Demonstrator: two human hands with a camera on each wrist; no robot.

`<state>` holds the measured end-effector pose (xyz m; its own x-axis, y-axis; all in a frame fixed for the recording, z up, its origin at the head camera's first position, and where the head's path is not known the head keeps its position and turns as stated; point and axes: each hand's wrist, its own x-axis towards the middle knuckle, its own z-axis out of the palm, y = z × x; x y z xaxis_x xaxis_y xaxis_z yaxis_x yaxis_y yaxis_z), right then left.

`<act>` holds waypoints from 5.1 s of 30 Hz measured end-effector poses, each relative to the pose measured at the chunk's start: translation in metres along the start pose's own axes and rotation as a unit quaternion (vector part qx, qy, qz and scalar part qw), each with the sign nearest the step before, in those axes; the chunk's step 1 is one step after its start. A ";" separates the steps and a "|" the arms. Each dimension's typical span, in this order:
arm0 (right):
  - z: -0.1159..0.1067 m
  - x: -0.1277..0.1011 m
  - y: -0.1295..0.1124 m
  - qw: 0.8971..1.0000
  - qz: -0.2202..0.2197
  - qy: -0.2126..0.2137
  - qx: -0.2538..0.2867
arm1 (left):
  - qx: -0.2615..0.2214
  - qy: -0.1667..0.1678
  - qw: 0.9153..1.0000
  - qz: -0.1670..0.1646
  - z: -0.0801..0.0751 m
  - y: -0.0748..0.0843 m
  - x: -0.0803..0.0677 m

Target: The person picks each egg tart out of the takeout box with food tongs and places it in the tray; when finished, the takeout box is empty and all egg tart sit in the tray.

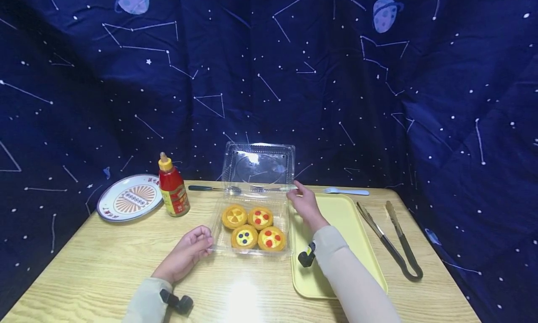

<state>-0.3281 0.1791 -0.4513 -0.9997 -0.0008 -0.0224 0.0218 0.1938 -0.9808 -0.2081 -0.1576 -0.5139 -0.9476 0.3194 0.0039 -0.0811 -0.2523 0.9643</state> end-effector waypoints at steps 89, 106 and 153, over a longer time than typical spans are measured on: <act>-0.234 -0.093 0.070 0.902 -0.068 0.064 -0.421 | 0.020 0.005 1.000 -0.005 0.003 0.003 -0.002; -0.239 -0.087 0.073 0.881 0.011 0.036 -0.472 | 0.020 0.014 1.000 -0.013 0.001 0.001 -0.002; -0.131 -0.120 0.002 0.870 -0.167 0.014 -0.463 | 0.024 0.019 0.999 -0.011 0.002 0.000 0.000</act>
<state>-0.2089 0.3083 -0.4250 -0.9498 -0.1872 0.2508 -0.2702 0.8950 -0.3550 -0.2077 -0.1555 -0.5137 -0.9570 0.2889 -0.0277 -0.0888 -0.2005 0.9757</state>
